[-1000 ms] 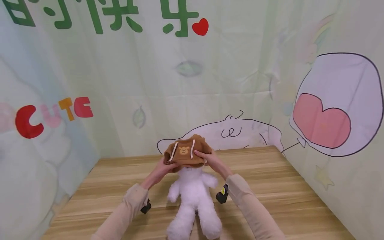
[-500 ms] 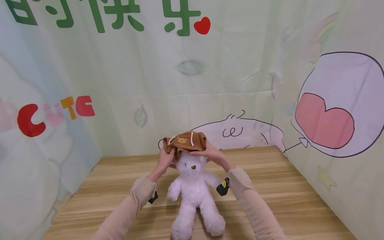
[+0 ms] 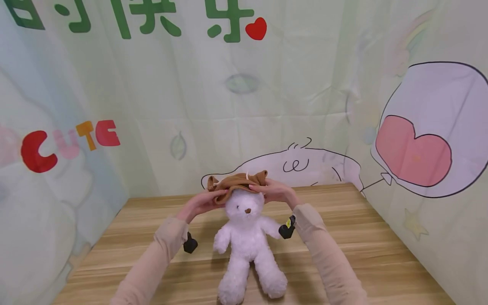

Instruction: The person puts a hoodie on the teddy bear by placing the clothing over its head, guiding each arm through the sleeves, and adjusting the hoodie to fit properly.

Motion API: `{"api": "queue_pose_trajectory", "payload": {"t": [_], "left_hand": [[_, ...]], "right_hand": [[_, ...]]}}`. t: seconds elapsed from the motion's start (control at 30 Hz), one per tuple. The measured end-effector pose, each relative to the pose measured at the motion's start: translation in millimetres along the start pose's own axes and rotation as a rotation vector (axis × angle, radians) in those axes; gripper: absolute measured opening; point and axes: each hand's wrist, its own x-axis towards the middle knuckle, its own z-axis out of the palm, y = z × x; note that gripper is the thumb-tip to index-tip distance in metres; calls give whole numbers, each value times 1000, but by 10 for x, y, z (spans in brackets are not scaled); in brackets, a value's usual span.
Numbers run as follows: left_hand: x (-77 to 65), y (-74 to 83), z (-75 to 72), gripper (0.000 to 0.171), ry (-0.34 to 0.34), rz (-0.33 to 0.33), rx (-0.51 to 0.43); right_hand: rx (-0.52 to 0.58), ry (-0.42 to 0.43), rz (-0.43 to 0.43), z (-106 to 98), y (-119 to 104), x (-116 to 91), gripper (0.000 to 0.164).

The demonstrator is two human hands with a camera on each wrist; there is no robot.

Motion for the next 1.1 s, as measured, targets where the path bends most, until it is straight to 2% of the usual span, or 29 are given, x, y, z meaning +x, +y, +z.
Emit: {"api": "queue_pose_trajectory", "payload": {"t": [0.03,0.1,0.17,0.27,0.33,0.47,0.53,0.6,0.63,0.7,0.77,0.83,0.87,0.93,1.0,1.1], "left_hand": [[-103,86,84,44,4,-26,16],[-223,190,171,44,-28,-31,60],[-303,268,254,47,-61,-29,103],[-370,339,367,49,-58,-5,158],[-378,346,424,48,-2,14,194],[-253,248,445,46,202,55,271],[-138,166,418,48,277,65,267],[-48,101,377,52,308,61,223],[39,41,313,55,291,63,188],[124,-21,260,61,255,17,117],[141,-36,225,66,183,-42,58],[129,-23,213,64,111,-112,41],[54,35,260,61,99,-154,50],[-38,109,266,57,27,-184,57],[-111,181,288,52,-5,-211,69],[-170,226,314,50,-41,-202,80]], "right_hand": [[6,-10,13,-27,0,-16,56],[8,-13,30,-60,-4,-45,59],[6,-9,34,-68,-11,-56,60],[-9,14,11,-43,-28,-44,54],[-36,50,-8,-18,-35,-11,49],[-112,174,-2,39,-64,61,44],[-148,234,24,57,-81,93,44],[-181,281,57,65,-87,115,45],[-186,294,74,62,-85,124,46],[-161,295,114,49,-66,134,48],[-102,249,141,21,-32,133,49],[-19,179,182,-20,9,124,50],[18,138,201,-43,31,116,50],[65,52,215,-94,69,100,50],[84,-18,220,-136,94,81,50],[92,-68,205,-166,109,52,45]]}}
